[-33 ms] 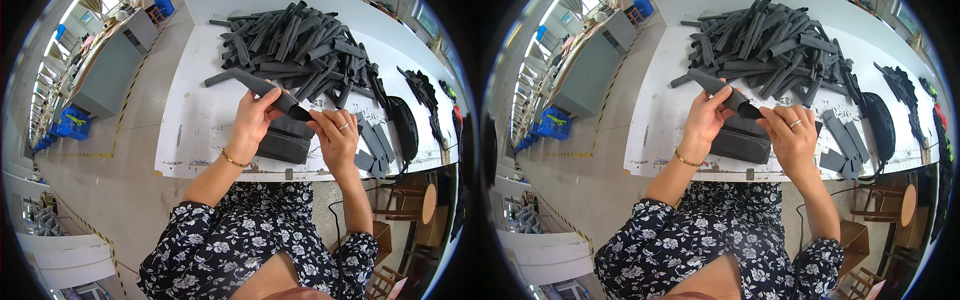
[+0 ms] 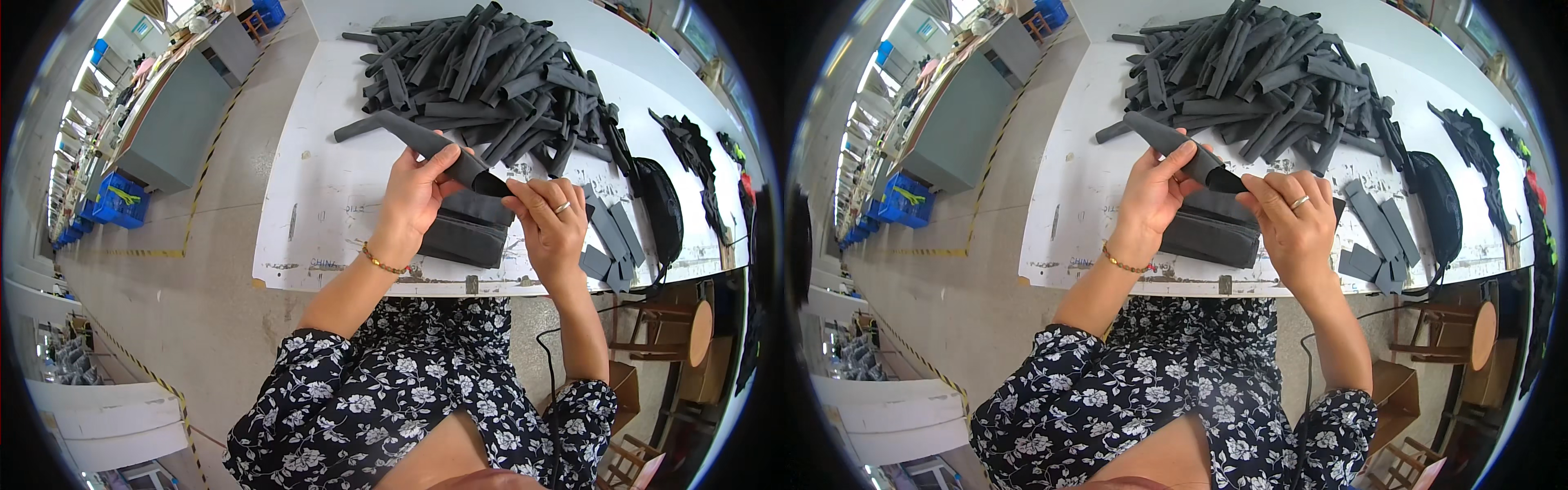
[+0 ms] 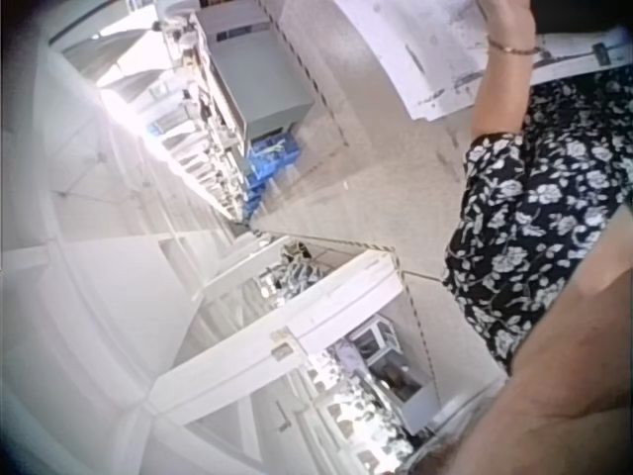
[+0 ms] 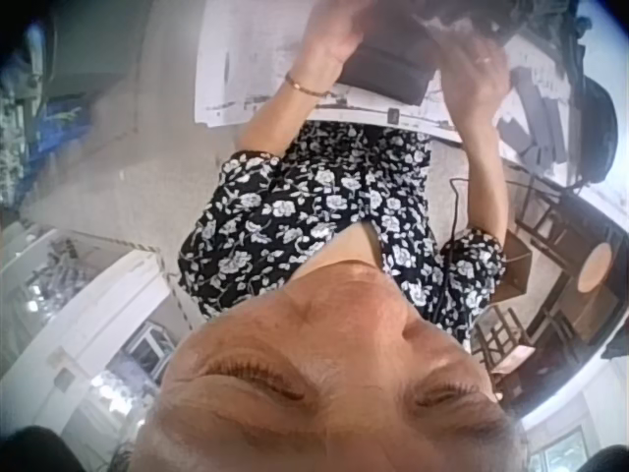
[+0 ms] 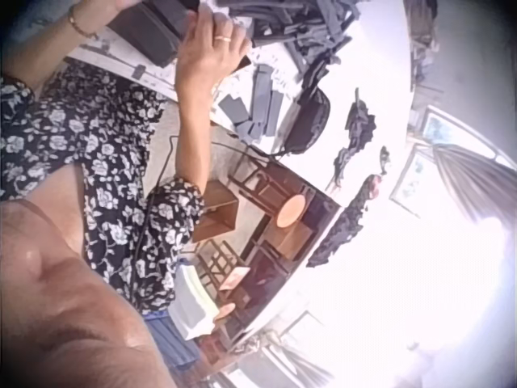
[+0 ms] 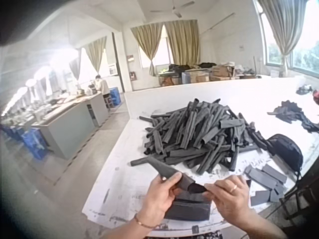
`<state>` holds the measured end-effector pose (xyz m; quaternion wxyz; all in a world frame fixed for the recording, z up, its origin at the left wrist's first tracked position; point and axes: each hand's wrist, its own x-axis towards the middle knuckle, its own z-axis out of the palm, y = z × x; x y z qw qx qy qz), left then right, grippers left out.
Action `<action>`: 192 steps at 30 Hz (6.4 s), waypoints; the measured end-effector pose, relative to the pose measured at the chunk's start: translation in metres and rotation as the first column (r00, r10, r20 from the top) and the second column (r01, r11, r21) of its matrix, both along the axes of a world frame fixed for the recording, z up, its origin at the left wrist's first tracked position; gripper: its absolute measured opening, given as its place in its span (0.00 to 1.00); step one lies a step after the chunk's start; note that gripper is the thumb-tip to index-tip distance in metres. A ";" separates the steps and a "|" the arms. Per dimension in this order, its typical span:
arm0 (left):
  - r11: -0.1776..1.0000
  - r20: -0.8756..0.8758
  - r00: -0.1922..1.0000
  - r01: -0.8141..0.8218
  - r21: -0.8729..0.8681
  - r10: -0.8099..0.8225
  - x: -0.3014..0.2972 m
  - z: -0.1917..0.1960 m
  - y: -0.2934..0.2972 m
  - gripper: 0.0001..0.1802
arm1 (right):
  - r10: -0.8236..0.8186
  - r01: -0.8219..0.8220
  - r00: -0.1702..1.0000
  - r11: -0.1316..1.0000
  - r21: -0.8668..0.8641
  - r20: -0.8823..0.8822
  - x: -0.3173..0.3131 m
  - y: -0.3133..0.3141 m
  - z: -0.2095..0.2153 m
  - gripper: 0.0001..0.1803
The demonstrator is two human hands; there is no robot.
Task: The person inserts small black fabric pieces into larger black fabric sleeves at a white workbench. They handle the items one by one, folding the sleeves over the inserts and stacking the finished units into a neat pile on the table.
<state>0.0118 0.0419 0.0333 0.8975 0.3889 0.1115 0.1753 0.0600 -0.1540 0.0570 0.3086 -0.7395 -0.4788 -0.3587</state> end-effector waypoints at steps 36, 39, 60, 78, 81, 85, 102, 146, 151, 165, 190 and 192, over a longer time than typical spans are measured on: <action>0.994 0.390 0.917 0.106 -0.034 -0.085 -0.003 -0.003 -0.039 0.12 | 0.119 -0.156 0.948 0.982 -0.106 -0.295 -0.020 0.007 -0.022 0.22; 0.986 0.418 0.899 0.160 -0.033 -0.132 -0.005 -0.014 -0.056 0.13 | 0.205 -0.236 0.951 0.965 -0.115 -0.231 -0.014 0.020 -0.016 0.20; 0.989 0.475 0.878 0.117 -0.092 -0.060 -0.021 -0.004 -0.060 0.18 | 0.347 -0.348 0.937 0.934 -0.077 -0.029 -0.010 0.007 -0.005 0.17; 0.924 0.334 0.908 -0.329 0.197 0.253 -0.048 -0.010 0.018 0.11 | 0.265 -0.254 0.962 0.955 -0.151 0.059 -0.002 -0.017 -0.011 0.20; 0.914 0.335 0.910 -0.331 0.237 0.243 -0.047 -0.012 0.018 0.09 | 0.264 -0.251 0.962 0.957 -0.148 0.076 -0.001 -0.019 -0.009 0.19; 0.911 0.353 0.911 -0.316 0.266 0.214 -0.048 -0.006 0.015 0.08 | 0.248 -0.235 0.966 0.959 -0.158 0.069 -0.001 -0.021 -0.007 0.20; 0.896 0.273 0.879 -0.431 0.105 0.390 -0.033 -0.007 0.007 0.09 | 0.396 -0.014 0.659 0.856 0.516 -0.639 -0.008 0.005 -0.025 0.09; 0.403 0.001 0.854 -0.246 0.882 0.520 -0.075 -0.089 0.042 0.16 | -0.229 0.126 0.663 0.973 -0.194 -0.713 -0.034 -0.005 -0.076 0.11; 0.455 0.039 0.843 -0.327 0.828 0.536 -0.053 -0.050 0.097 0.12 | -0.190 0.278 0.657 0.961 0.001 -0.729 -0.010 -0.044 -0.071 0.10; -0.170 0.144 0.898 -0.079 0.982 0.415 0.042 -0.078 0.220 0.10 | -0.631 0.382 0.761 0.623 -0.683 -0.151 0.010 -0.211 -0.093 0.19; 0.998 0.107 0.993 -0.058 0.013 0.056 -0.044 -0.021 0.115 0.20 | -0.471 0.517 0.829 0.437 -0.736 0.302 0.108 -0.167 -0.125 0.08; 1.000 0.124 0.992 -0.014 0.013 0.012 -0.039 -0.017 0.097 0.21 | -0.435 0.484 0.858 0.501 -0.717 0.275 0.118 -0.182 -0.135 0.07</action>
